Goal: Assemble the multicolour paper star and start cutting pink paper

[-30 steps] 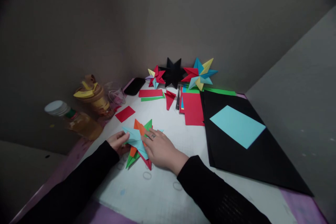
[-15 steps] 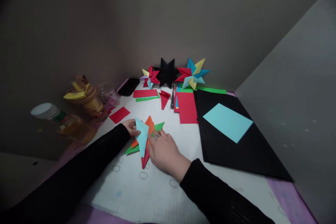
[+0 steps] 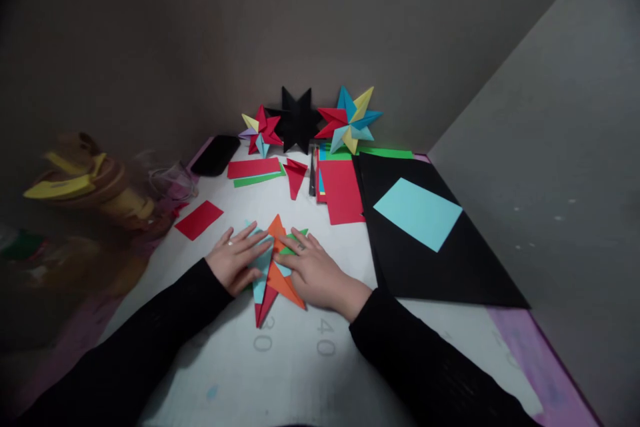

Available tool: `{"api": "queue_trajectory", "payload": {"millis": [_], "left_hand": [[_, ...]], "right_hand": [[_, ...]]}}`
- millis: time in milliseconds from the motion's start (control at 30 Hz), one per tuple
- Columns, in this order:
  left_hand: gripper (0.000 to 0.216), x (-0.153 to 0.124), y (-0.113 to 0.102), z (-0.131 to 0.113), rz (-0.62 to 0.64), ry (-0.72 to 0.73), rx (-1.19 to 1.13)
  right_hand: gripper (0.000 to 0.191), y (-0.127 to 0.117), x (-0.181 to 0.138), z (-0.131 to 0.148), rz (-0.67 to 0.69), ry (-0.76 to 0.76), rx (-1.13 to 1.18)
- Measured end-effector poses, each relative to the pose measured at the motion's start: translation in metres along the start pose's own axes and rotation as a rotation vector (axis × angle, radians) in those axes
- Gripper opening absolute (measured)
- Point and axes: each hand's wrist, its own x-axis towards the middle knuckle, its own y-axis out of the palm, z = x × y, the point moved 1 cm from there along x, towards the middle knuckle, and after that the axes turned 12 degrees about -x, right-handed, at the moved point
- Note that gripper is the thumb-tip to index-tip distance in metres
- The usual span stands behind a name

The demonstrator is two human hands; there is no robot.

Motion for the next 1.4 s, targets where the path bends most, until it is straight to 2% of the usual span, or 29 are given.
{"api": "queue_trajectory", "payload": {"millis": [100,200,333,533,700,900,1067,1133,1200,1267,1400], "left_hand": [[0.071,-0.005,0.007,0.008,0.144,-0.052,-0.045],[0.081,-0.006,0.006,0.020,0.179,-0.063,-0.146],[0.075,-0.005,0.007,0.029,0.138,-0.063,-0.246],[0.066,-0.003,0.013,0.030,0.096,-0.058,-0.347],[0.058,-0.005,0.009,0.028,0.122,-0.009,-0.332],[0.046,-0.005,0.012,0.022,0.086,-0.065,-0.332],[0.036,-0.003,0.013,0.022,0.109,-0.049,-0.237],[0.041,-0.003,0.013,0.020,0.107,-0.045,-0.212],[0.056,-0.003,0.012,0.017,0.087,-0.062,-0.207],[0.070,-0.003,0.012,0.013,0.054,-0.098,-0.232],[0.086,-0.003,0.015,0.005,0.026,-0.159,-0.254]], "right_hand": [[0.065,-0.001,0.000,0.000,-0.019,-0.009,0.003],[0.063,-0.003,0.001,0.001,-0.018,-0.010,0.006],[0.059,-0.002,0.003,0.000,-0.008,-0.029,0.012],[0.062,0.000,0.004,-0.002,-0.012,-0.041,0.004],[0.062,0.001,0.004,-0.003,-0.016,-0.050,0.002],[0.061,-0.001,0.004,-0.001,-0.013,-0.046,-0.010],[0.057,-0.007,0.001,0.007,-0.001,-0.067,-0.145],[0.057,-0.009,0.000,0.010,-0.011,-0.083,-0.203],[0.057,-0.010,-0.001,0.011,-0.006,-0.096,-0.224],[0.057,-0.011,0.000,0.011,0.009,-0.099,-0.218],[0.057,-0.013,0.001,0.011,0.023,-0.096,-0.195]]}}
